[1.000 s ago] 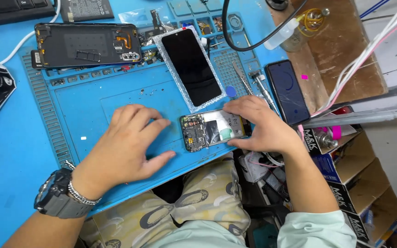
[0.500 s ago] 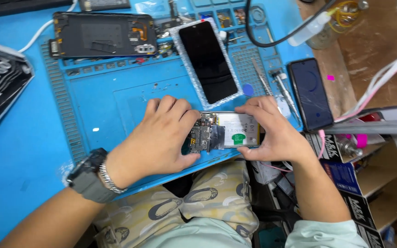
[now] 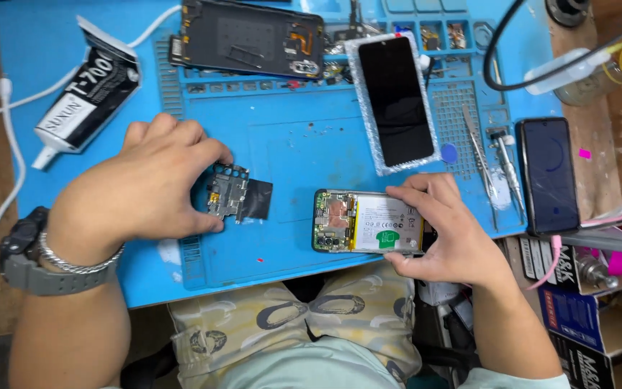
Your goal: The person is assembling a mobile phone by carefully aligning and pressing the battery and screen into the frame on a repair bench.
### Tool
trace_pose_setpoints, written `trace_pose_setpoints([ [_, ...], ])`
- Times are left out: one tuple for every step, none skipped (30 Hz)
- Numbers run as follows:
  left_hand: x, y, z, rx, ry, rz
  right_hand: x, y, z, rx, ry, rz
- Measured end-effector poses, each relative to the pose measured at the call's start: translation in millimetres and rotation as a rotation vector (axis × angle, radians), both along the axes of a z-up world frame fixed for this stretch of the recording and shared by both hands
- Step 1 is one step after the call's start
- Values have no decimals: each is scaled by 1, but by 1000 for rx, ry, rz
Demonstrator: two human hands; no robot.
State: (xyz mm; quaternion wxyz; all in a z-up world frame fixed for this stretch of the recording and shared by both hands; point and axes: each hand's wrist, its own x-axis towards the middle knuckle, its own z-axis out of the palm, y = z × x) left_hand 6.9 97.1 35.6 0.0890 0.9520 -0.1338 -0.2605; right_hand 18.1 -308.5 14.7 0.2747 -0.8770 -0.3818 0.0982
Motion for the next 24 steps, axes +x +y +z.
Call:
trace_pose_setpoints([
  [0, 4, -4, 3, 2, 9, 0, 6, -2, 3, 2, 9],
  [0, 8, -7, -3, -75, 37, 1, 11, -5, 11, -7, 20],
  [1, 9, -12, -13, -152, 61, 0, 14, -7, 16, -16, 27],
  [2, 12, -13, -13, -150, 64, 0, 21, -9, 16, -14, 31],
  [2, 12, -16, -14, -244, 72, -1, 26, -9, 33, -31, 49],
  [2, 12, -19, -14, -339, 80, -2, 31, -10, 51, -47, 66],
  [-1, 9, -18, -16, -338, 86, -2, 35, -10, 48, -47, 72],
  [-3, 7, -16, -45, -466, 69, -2, 38, -11, 63, -56, 81],
  [-5, 4, -14, -71, -594, 52, -2, 42, -11, 81, -65, 89],
  [-5, -2, -13, -71, -594, 58, -2, 44, -13, 80, -64, 95],
  [-5, -8, -12, -246, -517, -29, -1, 45, -14, 85, -74, 97],
  [-4, -15, -11, -422, -438, -116, -1, 46, -15, 90, -85, 98],
  [-5, -22, -17, -424, -438, -115, -1, 47, -16, 88, -84, 99],
  [-6, -29, -23, -447, -433, -185, -1, 48, -17, 75, -65, 98],
  [-7, -37, -28, -470, -427, -255, 0, 49, -17, 61, -46, 96],
  [-6, -39, -30, -473, -426, -254, 0, 48, -16, 58, -44, 96],
  [-6, -42, -32, -441, -393, -256, 0, 48, -15, 28, -23, 95],
  [-6, -45, -33, -409, -359, -258, 0, 47, -15, -3, -2, 94],
  [-6, -47, -33, -413, -358, -256, 0, 49, -11, -7, 0, 94],
  [-6, -49, -33, -425, -374, -250, -1, 51, -8, 2, 13, 79],
  [-6, -51, -33, -436, -392, -245, -2, 53, -4, 11, 25, 63],
  [-6, -53, -35, -440, -391, -245, -3, 56, -4, 8, 26, 63],
  [-6, -56, -38, -460, -407, -257, -3, 60, -3, 44, -15, 12],
  [-7, -58, -41, -480, -424, -269, -4, 63, -2, 80, -56, -40],
])
